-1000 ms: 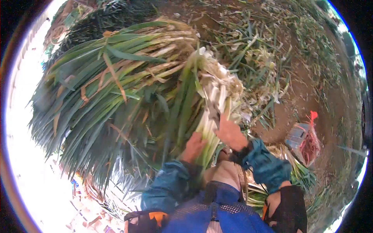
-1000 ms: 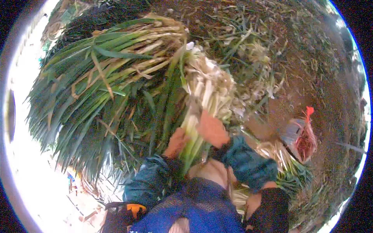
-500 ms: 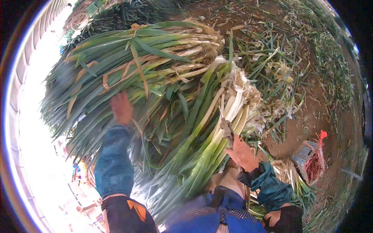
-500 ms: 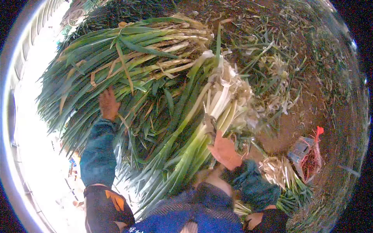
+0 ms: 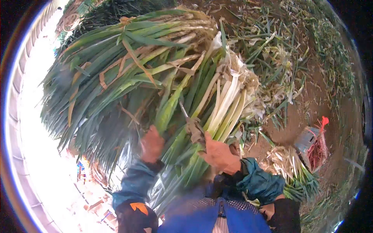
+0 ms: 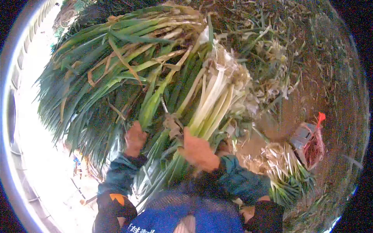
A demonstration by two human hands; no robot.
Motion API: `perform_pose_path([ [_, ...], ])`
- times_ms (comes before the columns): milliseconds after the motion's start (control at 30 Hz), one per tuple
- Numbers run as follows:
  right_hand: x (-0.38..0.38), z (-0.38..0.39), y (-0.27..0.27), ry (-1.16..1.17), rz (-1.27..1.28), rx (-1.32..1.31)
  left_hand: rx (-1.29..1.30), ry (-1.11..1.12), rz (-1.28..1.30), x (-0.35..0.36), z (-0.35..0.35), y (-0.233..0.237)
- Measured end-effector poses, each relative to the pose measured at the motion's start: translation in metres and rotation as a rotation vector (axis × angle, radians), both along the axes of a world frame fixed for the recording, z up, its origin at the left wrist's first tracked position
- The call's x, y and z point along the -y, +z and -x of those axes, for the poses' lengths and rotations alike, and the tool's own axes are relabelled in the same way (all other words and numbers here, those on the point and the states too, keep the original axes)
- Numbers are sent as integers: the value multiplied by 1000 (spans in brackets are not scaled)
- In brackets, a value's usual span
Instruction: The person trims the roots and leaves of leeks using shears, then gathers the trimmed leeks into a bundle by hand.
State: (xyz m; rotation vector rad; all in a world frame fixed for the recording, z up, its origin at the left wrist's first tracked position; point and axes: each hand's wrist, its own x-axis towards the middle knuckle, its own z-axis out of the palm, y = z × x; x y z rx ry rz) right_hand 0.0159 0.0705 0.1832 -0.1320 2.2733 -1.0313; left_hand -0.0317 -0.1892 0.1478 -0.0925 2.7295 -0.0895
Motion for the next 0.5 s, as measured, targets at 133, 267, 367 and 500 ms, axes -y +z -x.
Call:
perform_pose_path([
  [133,-6,-3,-37,-57,-47,6,117,127,-85,-42,-40,-12],
  [267,-22,3,-30,-51,-111,91,369,-85,-77,-59,-48,-6],
  [367,-20,-5,-37,-38,-74,2,116,-283,-99,-64,-25,-12],
  [500,-21,-13,-57,-67,-14,-101,-310,-565,-280,-72,41,-80],
])
